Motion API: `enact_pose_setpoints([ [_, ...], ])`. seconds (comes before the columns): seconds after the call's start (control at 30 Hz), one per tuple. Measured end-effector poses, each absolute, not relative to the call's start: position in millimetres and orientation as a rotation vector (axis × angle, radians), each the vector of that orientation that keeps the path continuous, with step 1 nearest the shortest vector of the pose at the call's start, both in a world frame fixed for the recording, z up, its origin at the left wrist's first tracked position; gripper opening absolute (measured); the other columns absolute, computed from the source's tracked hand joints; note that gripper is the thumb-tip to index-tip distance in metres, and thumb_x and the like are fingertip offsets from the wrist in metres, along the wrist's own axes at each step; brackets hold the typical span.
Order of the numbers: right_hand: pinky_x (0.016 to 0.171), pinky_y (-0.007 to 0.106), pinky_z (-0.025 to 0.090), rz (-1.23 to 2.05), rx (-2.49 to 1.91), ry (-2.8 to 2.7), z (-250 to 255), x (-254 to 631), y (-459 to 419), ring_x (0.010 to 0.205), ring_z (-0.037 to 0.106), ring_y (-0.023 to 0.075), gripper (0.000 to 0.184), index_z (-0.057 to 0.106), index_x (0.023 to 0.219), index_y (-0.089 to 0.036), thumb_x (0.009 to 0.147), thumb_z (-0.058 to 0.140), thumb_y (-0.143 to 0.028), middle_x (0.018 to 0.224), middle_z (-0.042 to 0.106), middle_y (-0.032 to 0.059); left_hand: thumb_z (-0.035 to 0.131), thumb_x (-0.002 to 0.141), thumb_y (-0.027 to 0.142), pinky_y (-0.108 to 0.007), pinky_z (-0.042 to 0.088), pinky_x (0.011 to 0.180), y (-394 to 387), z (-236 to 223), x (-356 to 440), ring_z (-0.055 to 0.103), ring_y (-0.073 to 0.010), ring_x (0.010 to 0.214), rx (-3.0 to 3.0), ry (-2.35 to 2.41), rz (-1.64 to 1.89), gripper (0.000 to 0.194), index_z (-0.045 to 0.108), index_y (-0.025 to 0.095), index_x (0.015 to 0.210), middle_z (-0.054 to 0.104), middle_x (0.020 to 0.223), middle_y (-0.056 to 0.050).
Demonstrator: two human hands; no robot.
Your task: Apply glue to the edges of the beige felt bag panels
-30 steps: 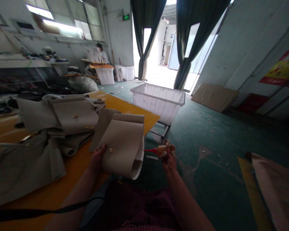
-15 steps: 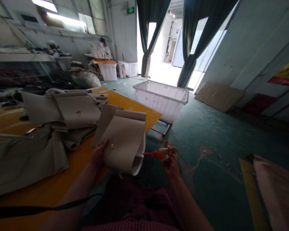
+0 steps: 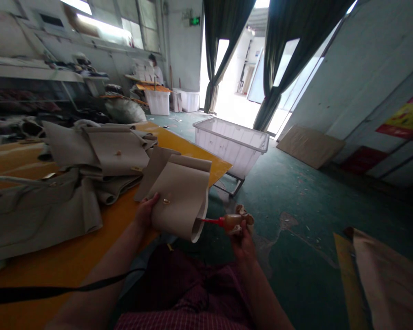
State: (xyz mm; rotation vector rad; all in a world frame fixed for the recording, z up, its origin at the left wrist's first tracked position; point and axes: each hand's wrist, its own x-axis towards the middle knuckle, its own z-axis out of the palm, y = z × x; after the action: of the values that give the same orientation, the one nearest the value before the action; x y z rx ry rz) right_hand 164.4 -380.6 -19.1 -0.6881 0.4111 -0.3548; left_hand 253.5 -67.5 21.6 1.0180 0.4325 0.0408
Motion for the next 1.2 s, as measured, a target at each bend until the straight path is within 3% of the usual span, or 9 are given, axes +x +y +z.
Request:
enact_pose_setpoints([
  [0.1, 0.065, 0.028, 0.065, -0.388, -0.706, 0.384, -18, 165, -377, 0.079, 0.074, 0.0178, 0.064, 0.071, 0.100, -0.024, 0.049, 0.101, -0.048, 0.096, 0.076, -0.0017, 0.073, 0.083, 0.010, -0.030, 0.059, 0.048, -70, 29, 251, 0.069, -0.0213, 0.054, 0.994, 0.465, 0.039, 0.018, 0.066, 0.009, 0.100, 0.075, 0.076, -0.008],
  [0.3, 0.058, 0.026, 0.062, -0.410, -0.718, 0.428, -25, 166, -379, 0.077, 0.073, 0.0179, 0.070, 0.069, 0.105, -0.023, 0.048, 0.100, -0.047, 0.098, 0.075, -0.0008, 0.069, 0.085, 0.007, -0.030, 0.059, 0.047, -72, 31, 251, 0.068, -0.0210, 0.052, 0.988, 0.487, 0.034, 0.014, 0.066, 0.008, 0.099, 0.074, 0.074, -0.008],
  [0.5, 0.065, 0.026, 0.062, -0.486, -0.769, 0.397, -30, 165, -377, 0.079, 0.072, 0.0158, 0.063, 0.069, 0.108, -0.022, 0.056, 0.097, -0.044, 0.100, 0.074, -0.0012, 0.066, 0.088, 0.009, -0.032, 0.060, 0.051, -72, 29, 251, 0.069, -0.0220, 0.055, 0.991, 0.464, 0.015, 0.010, 0.068, 0.008, 0.097, 0.075, 0.077, -0.009],
  [0.67, 0.061, 0.027, 0.061, -0.498, -0.812, 0.416, -33, 162, -379, 0.078, 0.071, 0.0171, 0.066, 0.069, 0.108, -0.021, 0.054, 0.097, -0.045, 0.102, 0.073, 0.0004, 0.072, 0.084, 0.012, -0.032, 0.059, 0.050, -71, 21, 254, 0.069, -0.0225, 0.055, 1.027, 0.452, 0.032, 0.015, 0.068, 0.010, 0.098, 0.075, 0.078, -0.009],
  [0.83, 0.059, 0.026, 0.061, -0.487, -0.797, 0.388, -23, 152, -388, 0.087, 0.072, 0.0190, 0.070, 0.066, 0.115, -0.025, 0.056, 0.097, -0.045, 0.119, 0.071, 0.0012, 0.080, 0.076, 0.014, -0.033, 0.060, 0.052, -68, 14, 257, 0.070, -0.0224, 0.058, 1.024, 0.438, 0.055, 0.029, 0.067, 0.011, 0.102, 0.076, 0.083, -0.009],
  [1.0, 0.065, 0.026, 0.061, -0.450, -0.796, 0.333, -12, 153, -384, 0.087, 0.071, 0.0184, 0.067, 0.067, 0.115, -0.025, 0.058, 0.096, -0.046, 0.104, 0.072, 0.0004, 0.077, 0.081, 0.016, -0.034, 0.061, 0.051, -67, 11, 258, 0.070, -0.0230, 0.058, 1.040, 0.422, 0.046, 0.023, 0.068, 0.010, 0.101, 0.075, 0.082, -0.010],
  [1.2, 0.069, 0.031, 0.062, -0.467, -0.818, 0.403, -20, 160, -379, 0.089, 0.070, 0.0193, 0.077, 0.065, 0.117, -0.026, 0.050, 0.099, -0.043, 0.116, 0.070, 0.0003, 0.074, 0.083, 0.013, -0.031, 0.059, 0.050, -67, 11, 259, 0.069, -0.0215, 0.056, 1.032, 0.447, 0.035, 0.019, 0.068, 0.009, 0.100, 0.075, 0.079, -0.008],
])
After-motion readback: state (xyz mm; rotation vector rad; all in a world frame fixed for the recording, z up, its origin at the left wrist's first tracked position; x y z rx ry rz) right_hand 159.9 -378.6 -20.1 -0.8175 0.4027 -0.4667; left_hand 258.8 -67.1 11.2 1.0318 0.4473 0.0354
